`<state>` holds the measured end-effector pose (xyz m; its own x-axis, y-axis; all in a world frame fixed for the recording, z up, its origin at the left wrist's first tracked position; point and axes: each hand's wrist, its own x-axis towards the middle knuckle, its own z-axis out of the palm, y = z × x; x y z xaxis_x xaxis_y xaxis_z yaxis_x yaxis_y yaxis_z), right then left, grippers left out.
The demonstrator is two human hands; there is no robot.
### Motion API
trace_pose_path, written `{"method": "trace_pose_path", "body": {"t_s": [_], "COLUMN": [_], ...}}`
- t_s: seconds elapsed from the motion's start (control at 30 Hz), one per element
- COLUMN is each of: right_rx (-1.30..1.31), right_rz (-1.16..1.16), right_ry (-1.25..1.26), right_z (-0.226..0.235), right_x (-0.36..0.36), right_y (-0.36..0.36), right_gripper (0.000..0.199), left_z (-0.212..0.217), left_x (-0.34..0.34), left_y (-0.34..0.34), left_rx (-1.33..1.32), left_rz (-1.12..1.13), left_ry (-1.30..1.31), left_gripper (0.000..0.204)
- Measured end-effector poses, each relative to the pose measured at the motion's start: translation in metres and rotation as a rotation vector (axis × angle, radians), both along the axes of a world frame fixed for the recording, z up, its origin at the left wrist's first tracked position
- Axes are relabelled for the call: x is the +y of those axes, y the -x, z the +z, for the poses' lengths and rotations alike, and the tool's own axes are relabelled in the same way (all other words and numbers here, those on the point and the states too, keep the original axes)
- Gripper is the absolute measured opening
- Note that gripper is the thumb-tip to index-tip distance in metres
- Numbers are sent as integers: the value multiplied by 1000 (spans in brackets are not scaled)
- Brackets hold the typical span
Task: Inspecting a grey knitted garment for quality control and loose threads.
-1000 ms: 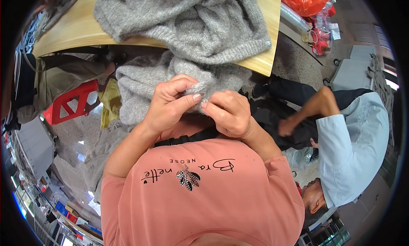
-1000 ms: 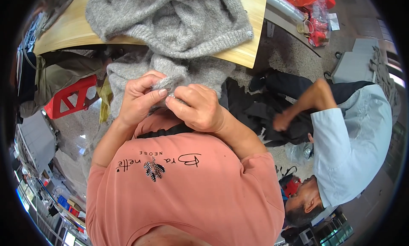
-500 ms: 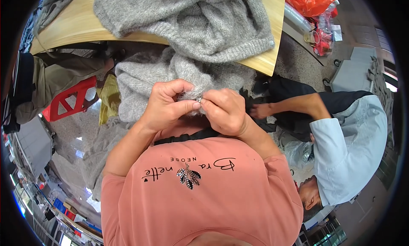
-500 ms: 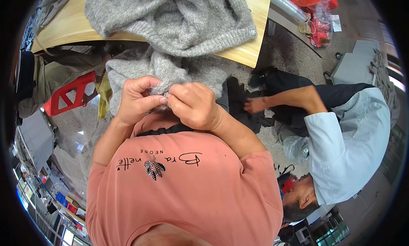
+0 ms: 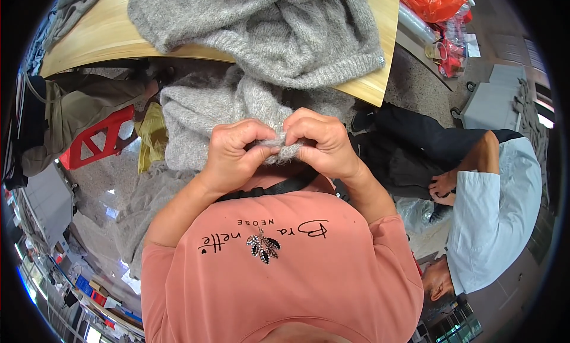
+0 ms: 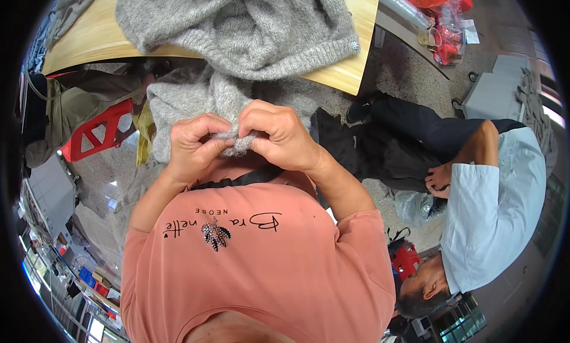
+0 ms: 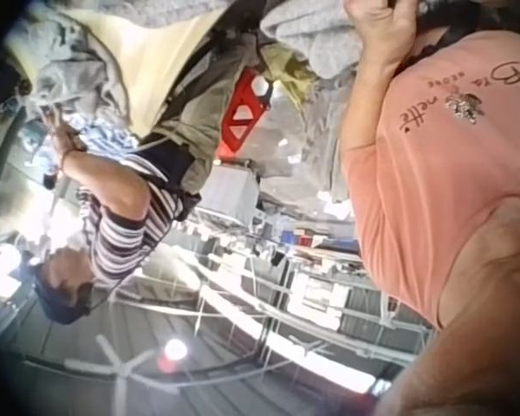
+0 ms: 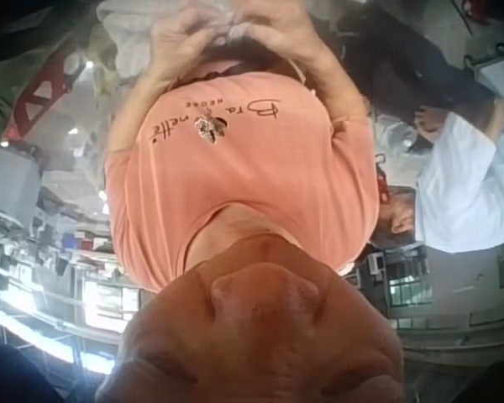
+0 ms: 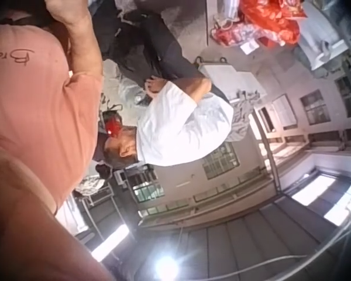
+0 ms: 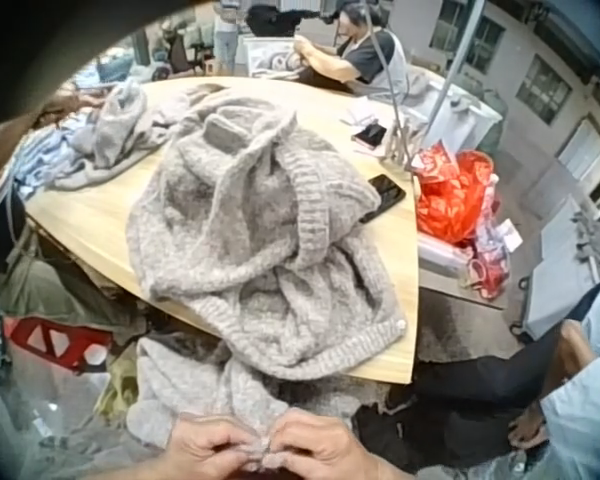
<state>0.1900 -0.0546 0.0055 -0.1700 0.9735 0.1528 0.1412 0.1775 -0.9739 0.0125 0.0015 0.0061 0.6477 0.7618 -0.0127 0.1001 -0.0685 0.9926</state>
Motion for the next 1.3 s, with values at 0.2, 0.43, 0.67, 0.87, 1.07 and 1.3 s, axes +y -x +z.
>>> {"method": "trace_pose_path", "body": {"t_s": [0.2,0.43,0.67,0.87,1.07,1.3], "right_rx": [-79,-219,-349,-335,-359,-287], "right_rz": [-186,-45,-289,-388,-430,-457], "right_ry": [-76,-163,-401,-400,-402,-340], "right_z": [-10,-9,-9,-6,-12,-9], "right_x": [-7,-4,-12,-9,-6,-2], "right_y": [11,5,20,29,31,36], "right_gripper": [26,21,17,22,22,19], "left_z": [3,7,12,12,4,1], "left_x": [1,0,-2,-6,-7,-7], "left_y": [-3,-2,-5,-8,-9,-7], "left_rx": [-5,-33,-71,-33,-39,-48], "left_rz": [18,44,103,221,233,221], "left_ry": [-237,-375,-589,-737,-809,-929], "left_gripper": [14,16,20,24,25,26]}}
